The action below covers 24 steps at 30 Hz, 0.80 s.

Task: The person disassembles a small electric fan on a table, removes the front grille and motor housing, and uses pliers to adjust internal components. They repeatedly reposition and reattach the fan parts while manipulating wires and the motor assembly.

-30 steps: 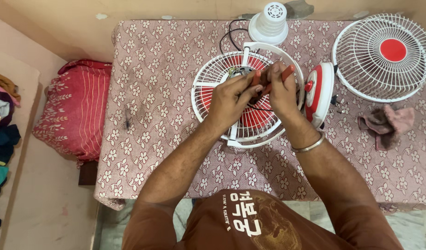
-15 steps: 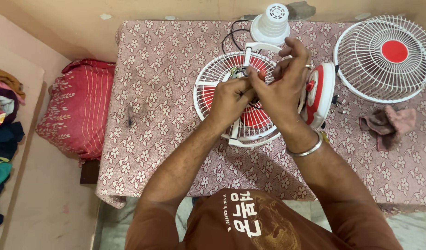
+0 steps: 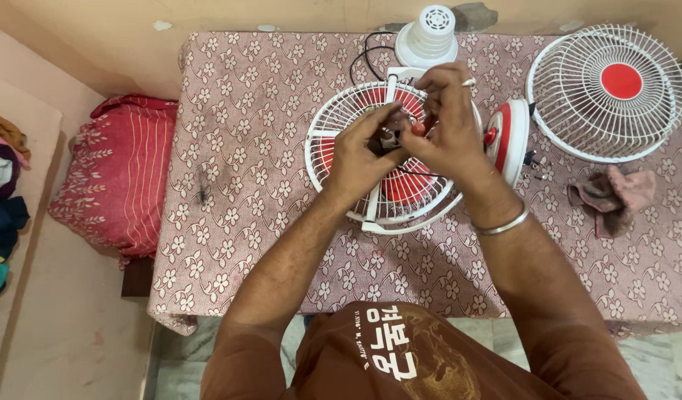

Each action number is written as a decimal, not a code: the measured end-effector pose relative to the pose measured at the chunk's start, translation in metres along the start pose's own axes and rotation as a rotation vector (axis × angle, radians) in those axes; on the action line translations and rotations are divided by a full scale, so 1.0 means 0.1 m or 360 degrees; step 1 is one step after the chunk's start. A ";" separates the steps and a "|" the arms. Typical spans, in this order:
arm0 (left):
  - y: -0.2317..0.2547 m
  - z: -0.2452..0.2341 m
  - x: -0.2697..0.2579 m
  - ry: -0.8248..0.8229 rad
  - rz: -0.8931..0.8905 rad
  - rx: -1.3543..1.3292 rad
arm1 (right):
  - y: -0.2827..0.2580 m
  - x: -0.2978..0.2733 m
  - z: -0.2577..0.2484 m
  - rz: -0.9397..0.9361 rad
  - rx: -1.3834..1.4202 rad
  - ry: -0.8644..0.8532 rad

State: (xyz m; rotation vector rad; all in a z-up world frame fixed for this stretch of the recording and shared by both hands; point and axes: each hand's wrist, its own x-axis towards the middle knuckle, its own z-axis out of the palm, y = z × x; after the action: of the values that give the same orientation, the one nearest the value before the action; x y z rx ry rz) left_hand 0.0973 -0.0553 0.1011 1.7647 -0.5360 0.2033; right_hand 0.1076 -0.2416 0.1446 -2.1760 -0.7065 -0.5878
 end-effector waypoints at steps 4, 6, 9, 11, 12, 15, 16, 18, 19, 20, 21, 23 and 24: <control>0.06 -0.03 0.08 -0.0062 0.0162 -0.0007 | 0.07 0.11 -0.11 0.0016 0.0474 -0.0275; 0.07 -0.02 0.15 -0.0154 0.0198 0.0088 | 0.09 0.15 -0.13 0.0026 0.0609 -0.0370; 0.04 -0.02 0.31 -0.0301 0.0246 0.0206 | 0.06 0.17 -0.14 -0.0034 0.0565 -0.0399; 0.04 -0.01 0.36 -0.0388 0.0227 0.0241 | 0.04 0.16 -0.14 -0.0015 0.0594 -0.0421; 0.04 -0.01 0.38 -0.0425 0.0192 0.0242 | 0.03 0.16 -0.14 -0.0003 0.0608 -0.0429; 0.05 0.00 0.41 -0.0463 0.0139 0.0183 | -0.01 0.14 -0.17 0.0069 0.0623 -0.0437; 0.03 0.01 0.41 -0.0465 0.0130 0.0151 | -0.02 0.13 -0.18 0.0055 0.0562 -0.0379; 0.00 0.07 0.39 -0.0387 0.0206 0.0167 | -0.09 0.07 -0.15 0.0026 0.0439 -0.0262; -0.02 0.10 0.38 -0.0347 0.0245 0.0175 | -0.14 0.03 -0.10 0.0094 0.0529 -0.0148; -0.04 0.13 0.37 -0.0273 0.0335 0.0263 | -0.20 -0.02 -0.03 0.0157 0.0620 -0.0034; -0.06 0.15 0.36 -0.0199 0.0426 0.0350 | -0.25 -0.05 0.03 0.0219 0.0710 0.0080; -0.09 0.17 0.30 -0.0010 0.0672 0.0685 | -0.34 -0.13 0.15 0.0345 0.0725 0.0245; -0.10 0.18 0.27 0.0101 0.0838 0.0931 | -0.37 -0.15 0.19 0.0412 0.0730 0.0329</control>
State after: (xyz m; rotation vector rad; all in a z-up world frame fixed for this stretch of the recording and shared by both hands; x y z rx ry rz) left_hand 0.1226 -0.0770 0.0988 2.1312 -0.9587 0.8511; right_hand 0.0762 -0.2102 0.1433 -1.7144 -0.3925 -0.4533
